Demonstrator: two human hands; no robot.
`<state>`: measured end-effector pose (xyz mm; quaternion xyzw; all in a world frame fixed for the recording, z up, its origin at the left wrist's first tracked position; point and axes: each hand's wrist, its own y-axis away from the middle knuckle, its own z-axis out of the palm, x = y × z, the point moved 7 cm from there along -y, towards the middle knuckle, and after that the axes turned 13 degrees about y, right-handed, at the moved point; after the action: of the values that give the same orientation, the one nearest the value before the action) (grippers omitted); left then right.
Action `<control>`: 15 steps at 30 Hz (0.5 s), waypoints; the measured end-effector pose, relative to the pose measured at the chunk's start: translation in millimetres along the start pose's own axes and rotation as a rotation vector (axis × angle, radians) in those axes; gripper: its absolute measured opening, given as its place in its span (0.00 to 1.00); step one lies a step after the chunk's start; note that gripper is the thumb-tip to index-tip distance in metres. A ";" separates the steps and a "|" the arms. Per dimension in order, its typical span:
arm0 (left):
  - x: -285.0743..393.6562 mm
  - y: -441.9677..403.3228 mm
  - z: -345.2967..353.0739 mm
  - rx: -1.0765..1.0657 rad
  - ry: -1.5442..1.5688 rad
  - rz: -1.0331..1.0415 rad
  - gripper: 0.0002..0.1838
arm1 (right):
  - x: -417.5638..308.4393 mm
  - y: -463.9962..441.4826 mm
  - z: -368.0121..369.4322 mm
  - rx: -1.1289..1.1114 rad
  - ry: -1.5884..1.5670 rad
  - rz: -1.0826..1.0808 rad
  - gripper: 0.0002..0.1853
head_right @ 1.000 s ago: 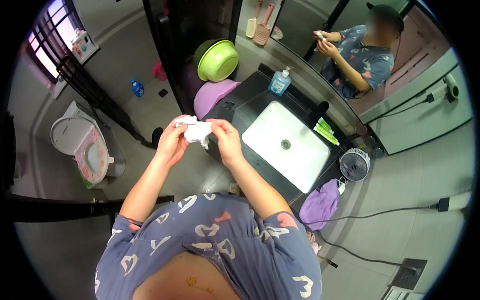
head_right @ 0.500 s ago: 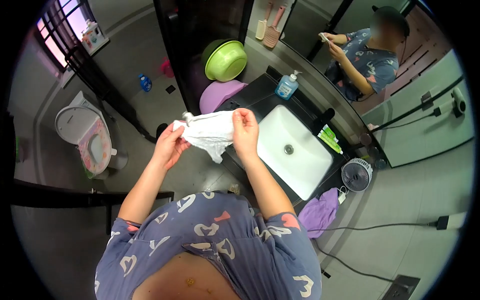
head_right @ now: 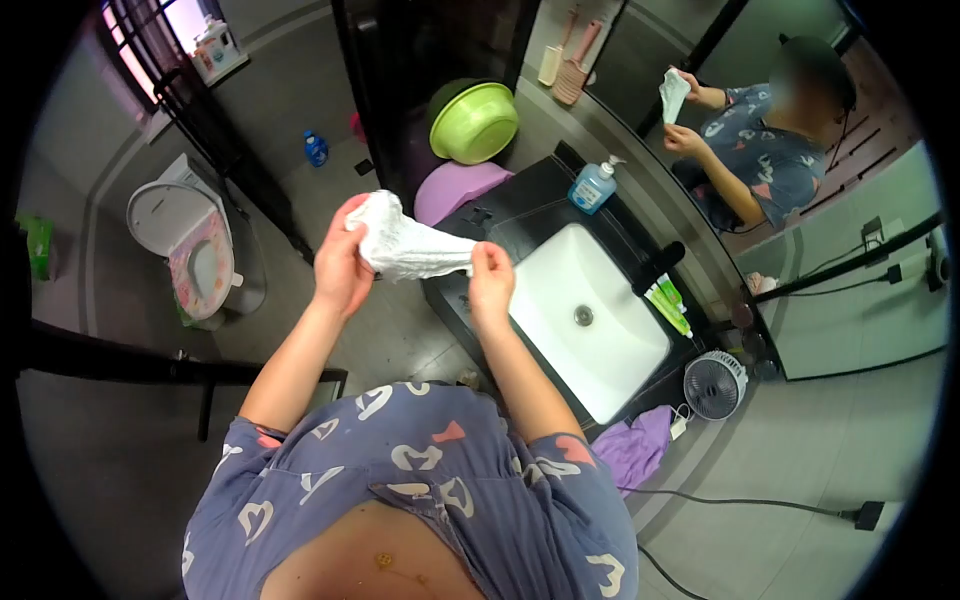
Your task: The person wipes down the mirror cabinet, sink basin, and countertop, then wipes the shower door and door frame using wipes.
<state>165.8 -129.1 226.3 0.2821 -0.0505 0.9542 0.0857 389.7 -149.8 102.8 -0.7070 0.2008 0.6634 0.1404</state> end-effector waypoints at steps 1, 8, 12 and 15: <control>-19.7 0.4 15.3 -0.154 -0.174 -0.002 0.22 | 5.3 13.7 8.5 -0.097 -0.122 0.253 0.14; -118.5 99.1 98.9 -1.220 -1.505 0.109 0.29 | 15.4 28.5 -15.9 -0.367 -1.077 0.468 0.11; -74.6 70.4 45.4 -0.846 -1.463 0.056 0.25 | 26.3 18.1 -152.0 -0.004 -0.620 0.094 0.09; -37.6 63.5 -31.6 -0.373 -1.357 -0.191 0.20 | 65.4 58.5 -230.2 0.490 0.618 -0.005 0.10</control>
<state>167.9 -191.9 176.3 0.7981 -0.2305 0.5315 0.1654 567.7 -314.7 60.2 -0.8195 0.3840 0.3514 0.2397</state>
